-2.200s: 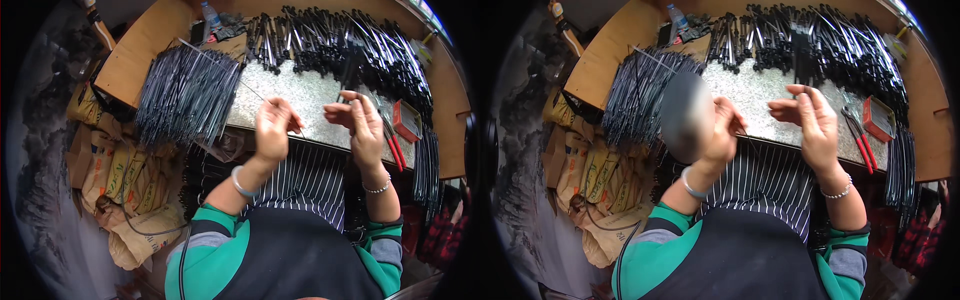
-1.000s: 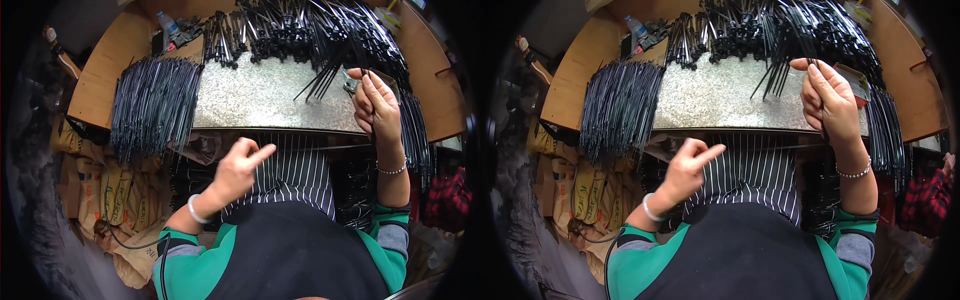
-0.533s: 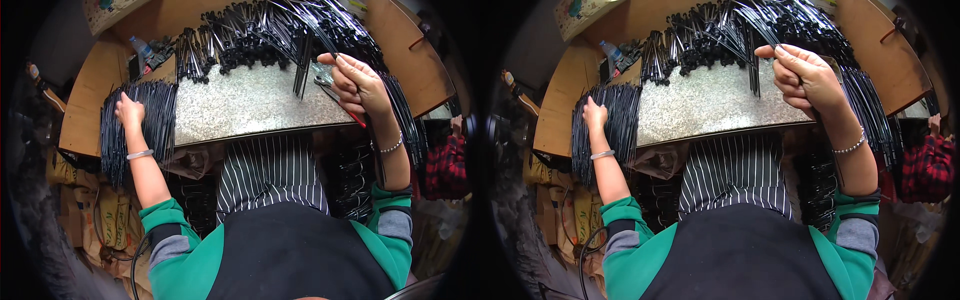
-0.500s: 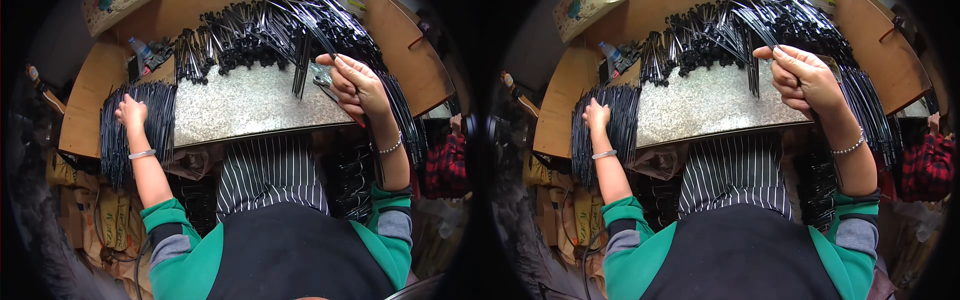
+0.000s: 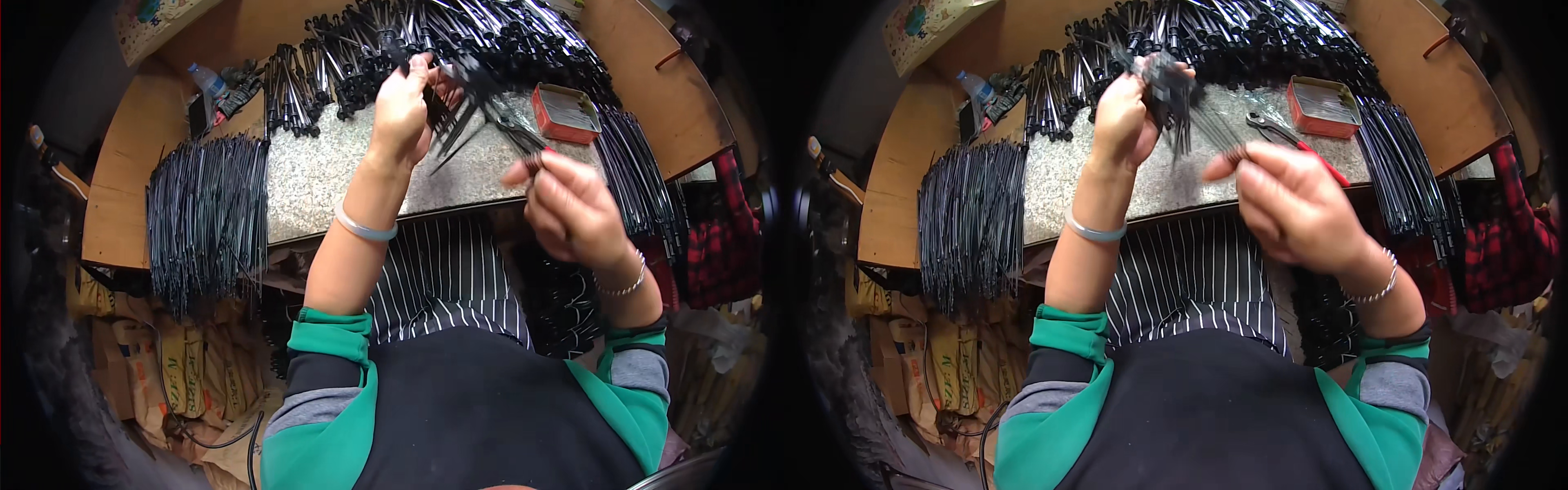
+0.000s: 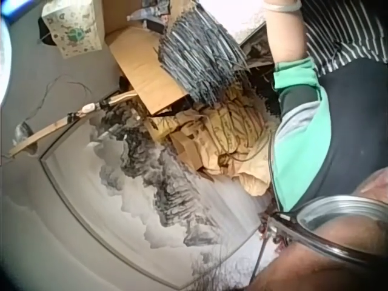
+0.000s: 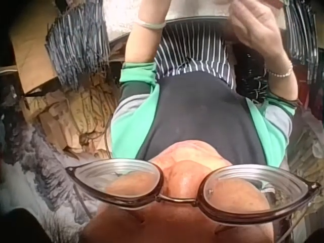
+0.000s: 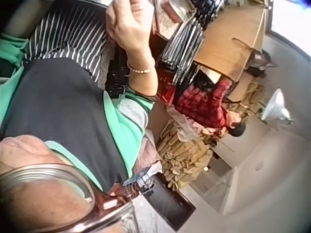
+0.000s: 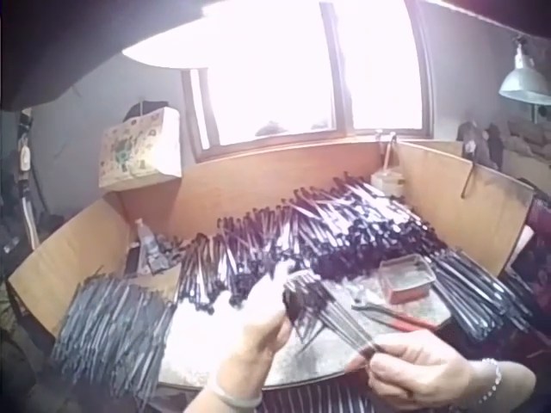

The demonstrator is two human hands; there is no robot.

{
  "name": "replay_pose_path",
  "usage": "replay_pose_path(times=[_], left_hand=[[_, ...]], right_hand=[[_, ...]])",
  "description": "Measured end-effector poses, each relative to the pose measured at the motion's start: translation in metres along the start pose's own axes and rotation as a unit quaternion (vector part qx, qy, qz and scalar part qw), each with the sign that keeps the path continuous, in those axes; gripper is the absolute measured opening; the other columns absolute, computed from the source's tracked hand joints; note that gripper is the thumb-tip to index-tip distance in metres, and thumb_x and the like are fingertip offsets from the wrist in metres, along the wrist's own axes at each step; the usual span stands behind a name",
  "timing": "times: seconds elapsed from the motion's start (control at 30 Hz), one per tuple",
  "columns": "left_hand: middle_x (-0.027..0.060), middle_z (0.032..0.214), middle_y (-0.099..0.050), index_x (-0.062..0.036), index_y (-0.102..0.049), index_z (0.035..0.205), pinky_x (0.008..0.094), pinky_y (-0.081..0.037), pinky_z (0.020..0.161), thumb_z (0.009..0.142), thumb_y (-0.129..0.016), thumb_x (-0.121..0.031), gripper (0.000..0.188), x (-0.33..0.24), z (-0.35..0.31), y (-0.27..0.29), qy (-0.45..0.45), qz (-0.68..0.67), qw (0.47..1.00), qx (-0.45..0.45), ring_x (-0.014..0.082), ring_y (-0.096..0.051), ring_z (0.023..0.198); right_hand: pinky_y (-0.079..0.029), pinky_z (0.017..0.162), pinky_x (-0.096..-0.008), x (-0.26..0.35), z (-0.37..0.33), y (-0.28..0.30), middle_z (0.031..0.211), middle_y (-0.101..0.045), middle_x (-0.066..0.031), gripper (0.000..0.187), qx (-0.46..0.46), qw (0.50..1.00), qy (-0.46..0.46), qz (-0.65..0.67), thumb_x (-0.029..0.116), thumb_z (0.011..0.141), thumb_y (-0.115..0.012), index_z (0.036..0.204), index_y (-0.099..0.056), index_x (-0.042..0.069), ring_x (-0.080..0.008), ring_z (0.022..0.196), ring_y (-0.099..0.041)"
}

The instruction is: Assembling small black plastic components and rods at a workbench using manual force and tools.

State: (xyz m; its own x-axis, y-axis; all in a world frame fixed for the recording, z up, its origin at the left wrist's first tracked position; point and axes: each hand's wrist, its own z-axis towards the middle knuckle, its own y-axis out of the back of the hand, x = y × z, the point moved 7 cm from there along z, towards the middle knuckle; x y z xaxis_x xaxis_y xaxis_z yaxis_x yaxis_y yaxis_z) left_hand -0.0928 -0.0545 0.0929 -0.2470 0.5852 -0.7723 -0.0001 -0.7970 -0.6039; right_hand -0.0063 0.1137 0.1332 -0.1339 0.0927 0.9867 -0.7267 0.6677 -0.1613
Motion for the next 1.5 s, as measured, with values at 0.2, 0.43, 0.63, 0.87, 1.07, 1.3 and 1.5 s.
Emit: replay_pose_path(times=[0.2, 0.43, 0.63, 0.87, 1.07, 1.3, 1.5], left_hand=[[0.0063, 0.077, -0.059, -0.0002, -0.050, 0.101, 0.0281, -0.050, 0.075, 0.097, -0.041, -0.016, 0.019, 0.004, -0.021, -0.036, -0.113, 0.175, 0.961, 0.182, 0.0148, -0.060, 0.079], [0.0078, 0.094, -0.062, -0.0015, -0.058, 0.099, 0.0274, -0.044, 0.083, 0.091, -0.049, -0.008, 0.013, 0.057, -0.036, -0.002, -0.057, 0.421, 0.883, 0.199, 0.0166, -0.057, 0.091], [0.0090, 0.090, -0.050, -0.0078, -0.064, 0.101, 0.0279, -0.042, 0.077, 0.080, -0.058, -0.001, 0.022, 0.043, -0.049, -0.011, -0.177, 0.576, 0.766, 0.226, 0.0218, -0.050, 0.086], [0.0070, 0.083, -0.049, -0.0101, -0.063, 0.111, 0.0255, -0.044, 0.063, 0.073, -0.067, -0.001, 0.039, 0.036, -0.058, -0.010, -0.219, 0.568, 0.770, 0.190, 0.0174, -0.051, 0.072], [0.0064, 0.080, -0.052, -0.0083, -0.064, 0.106, 0.0247, -0.044, 0.061, 0.073, -0.066, 0.002, 0.035, 0.040, -0.057, 0.002, -0.159, 0.541, 0.808, 0.170, 0.0166, -0.052, 0.069], [0.0087, 0.080, -0.053, -0.0078, -0.065, 0.098, 0.0281, -0.046, 0.059, 0.070, -0.065, 0.005, 0.030, 0.042, -0.064, -0.008, -0.249, 0.539, 0.784, 0.181, 0.0201, -0.054, 0.069], [0.0088, 0.086, -0.056, -0.0075, -0.065, 0.095, 0.0288, -0.049, 0.065, 0.069, -0.070, 0.000, 0.028, 0.046, -0.068, 0.000, -0.213, 0.550, 0.788, 0.178, 0.0217, -0.058, 0.078]], right_hand=[[-0.044, 0.056, -0.0300, -0.138, -0.033, 0.042, 0.071, -0.058, -0.0091, 0.010, -0.100, 0.948, 0.139, -0.267, 0.002, 0.089, -0.047, 0.093, -0.056, -0.001, -0.0176, 0.061, -0.056], [-0.047, 0.067, -0.0378, -0.208, -0.003, 0.069, 0.077, -0.061, -0.0175, 0.015, -0.101, 0.795, 0.014, -0.598, 0.009, 0.083, -0.055, 0.094, -0.058, 0.000, -0.0349, 0.073, -0.058], [-0.048, 0.061, -0.0332, -0.079, 0.023, 0.086, 0.076, -0.061, -0.0110, 0.025, -0.144, 0.875, 0.114, -0.448, 0.021, 0.077, -0.068, 0.093, -0.063, 0.002, -0.0238, 0.065, -0.060], [-0.049, 0.069, -0.0337, -0.100, 0.093, 0.071, 0.087, -0.059, -0.0078, 0.026, -0.015, 0.901, 0.224, -0.372, 0.022, 0.074, -0.071, 0.097, -0.065, 0.010, -0.0263, 0.077, -0.060], [-0.048, 0.065, -0.0297, -0.103, 0.095, 0.072, 0.088, -0.059, -0.0086, 0.019, -0.029, 0.886, 0.230, -0.402, 0.005, 0.072, -0.068, 0.089, -0.062, 0.003, -0.0231, 0.076, -0.060], [-0.050, 0.068, -0.0328, -0.104, 0.080, 0.068, 0.093, -0.061, -0.0099, 0.023, -0.036, 0.873, 0.258, -0.412, 0.005, 0.072, -0.065, 0.095, -0.063, 0.005, -0.0265, 0.080, -0.062], [-0.050, 0.067, -0.0377, -0.104, 0.085, 0.067, 0.095, -0.060, -0.0058, 0.022, -0.048, 0.853, 0.247, -0.458, 0.012, 0.072, -0.065, 0.094, -0.064, 0.011, -0.0290, 0.081, -0.061]])
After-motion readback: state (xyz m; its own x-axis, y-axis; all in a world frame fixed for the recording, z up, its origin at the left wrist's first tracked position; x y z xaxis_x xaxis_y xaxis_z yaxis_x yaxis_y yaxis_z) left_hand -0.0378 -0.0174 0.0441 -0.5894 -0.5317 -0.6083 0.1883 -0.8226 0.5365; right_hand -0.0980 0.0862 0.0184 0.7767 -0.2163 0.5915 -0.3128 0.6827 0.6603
